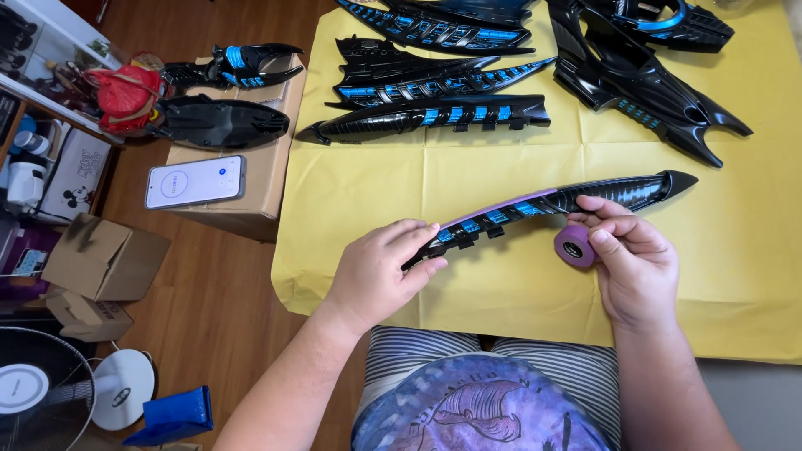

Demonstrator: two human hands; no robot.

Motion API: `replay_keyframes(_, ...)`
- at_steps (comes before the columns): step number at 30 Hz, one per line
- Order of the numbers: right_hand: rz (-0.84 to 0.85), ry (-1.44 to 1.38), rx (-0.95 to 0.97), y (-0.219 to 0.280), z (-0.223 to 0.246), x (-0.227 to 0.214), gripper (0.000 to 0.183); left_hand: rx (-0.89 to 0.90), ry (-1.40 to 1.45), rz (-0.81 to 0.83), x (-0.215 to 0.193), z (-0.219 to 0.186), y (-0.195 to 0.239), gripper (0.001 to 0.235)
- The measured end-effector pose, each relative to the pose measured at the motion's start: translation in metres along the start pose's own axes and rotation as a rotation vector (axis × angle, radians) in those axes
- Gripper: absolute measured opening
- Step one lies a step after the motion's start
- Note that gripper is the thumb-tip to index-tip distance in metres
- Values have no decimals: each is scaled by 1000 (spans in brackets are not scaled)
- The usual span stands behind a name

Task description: Applying purple adhesive tape to black plastic prop armor pieces for decoration or assembly.

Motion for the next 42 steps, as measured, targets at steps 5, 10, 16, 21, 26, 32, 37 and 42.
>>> replay_keyframes(5, -4, -4, 1, 0, 2, 1, 3, -44, 10, -21, -3, 9, 7, 41)
replay_keyframes(10, 5, 5, -6, 0, 1, 2, 5, -188, 181, 167, 8, 16, 4, 67)
replay_keyframes(16, 4, -18, -36, 0, 3, 1, 5, -446, 480, 306, 24, 23, 1, 55)
replay_keyframes(21, 8, -3, -58, -6, 8, 8, 4, -517, 636, 203, 28, 34, 4, 56)
replay_keyframes(26, 25, 24, -91, -22, 14, 25, 4, -481, 619, 126, 20, 34, 5, 58)
replay_keyframes(32, 71, 25, -97, -33, 20, 41, 4, -376, 566, 30, 4, 24, 9, 55)
replay_keyframes(37, 93, 14, -84, -28, 12, 39, 1, -317, 411, 5, 3, 24, 15, 53)
replay_keyframes(42, 27, 58, 15, -19, -4, 30, 3, -92, 220, -8, 7, 20, 10, 49)
Point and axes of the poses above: each hand's wrist, its own y-axis away from the middle knuckle, its own x-axis out of the palm, z = x × y, the point moved 9 cm from there along -y, towards the middle knuckle, and after that the axes turned 1 degree about y, right-handed, at the moved point
